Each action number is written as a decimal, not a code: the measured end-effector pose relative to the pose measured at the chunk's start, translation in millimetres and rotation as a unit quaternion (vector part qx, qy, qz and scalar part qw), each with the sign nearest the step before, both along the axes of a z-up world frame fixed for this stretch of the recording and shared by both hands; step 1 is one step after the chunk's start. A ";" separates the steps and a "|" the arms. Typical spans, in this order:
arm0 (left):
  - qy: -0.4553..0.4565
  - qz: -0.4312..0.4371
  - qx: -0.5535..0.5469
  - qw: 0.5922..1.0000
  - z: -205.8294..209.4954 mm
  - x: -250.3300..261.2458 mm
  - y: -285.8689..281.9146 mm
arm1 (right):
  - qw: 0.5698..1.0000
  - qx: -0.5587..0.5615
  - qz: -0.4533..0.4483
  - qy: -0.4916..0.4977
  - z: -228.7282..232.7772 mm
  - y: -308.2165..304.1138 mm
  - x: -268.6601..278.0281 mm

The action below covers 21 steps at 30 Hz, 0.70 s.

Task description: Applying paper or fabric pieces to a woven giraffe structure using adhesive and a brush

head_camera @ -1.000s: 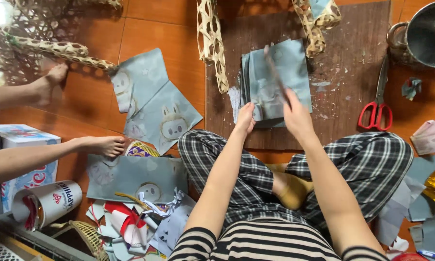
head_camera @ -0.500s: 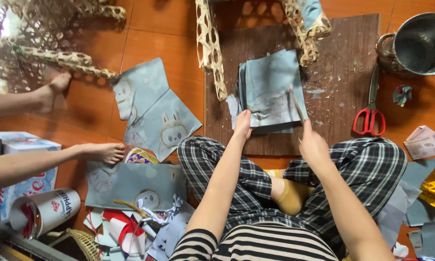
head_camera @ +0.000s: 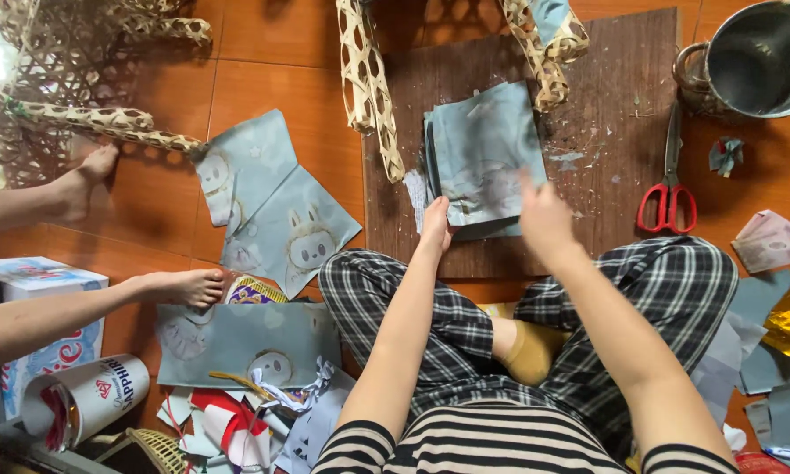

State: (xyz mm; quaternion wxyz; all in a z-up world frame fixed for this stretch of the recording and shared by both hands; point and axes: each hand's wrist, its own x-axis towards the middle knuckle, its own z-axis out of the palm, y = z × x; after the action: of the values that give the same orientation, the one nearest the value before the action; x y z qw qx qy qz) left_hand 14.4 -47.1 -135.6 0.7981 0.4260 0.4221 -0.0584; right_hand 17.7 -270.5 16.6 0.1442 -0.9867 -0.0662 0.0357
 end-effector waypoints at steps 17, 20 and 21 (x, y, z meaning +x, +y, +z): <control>-0.028 0.009 -0.024 0.999 12.7 -2.8 -1.0 | 0.996 0.050 0.049 0.053 27.3 3.6 6.8; -0.015 0.012 -0.053 0.998 0.8 -2.6 2.0 | 0.990 0.034 0.099 0.094 20.2 -23.3 -78.4; -0.016 0.014 -0.055 0.998 -2.2 -3.9 2.7 | 0.988 -0.027 0.124 0.092 8.4 -32.6 -109.0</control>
State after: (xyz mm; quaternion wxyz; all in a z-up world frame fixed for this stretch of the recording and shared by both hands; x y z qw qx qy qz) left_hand 10.5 -44.4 -137.8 0.8274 0.3768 0.4115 -0.0640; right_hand -91.4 -303.1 25.0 0.1173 -0.9670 -0.1732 0.1454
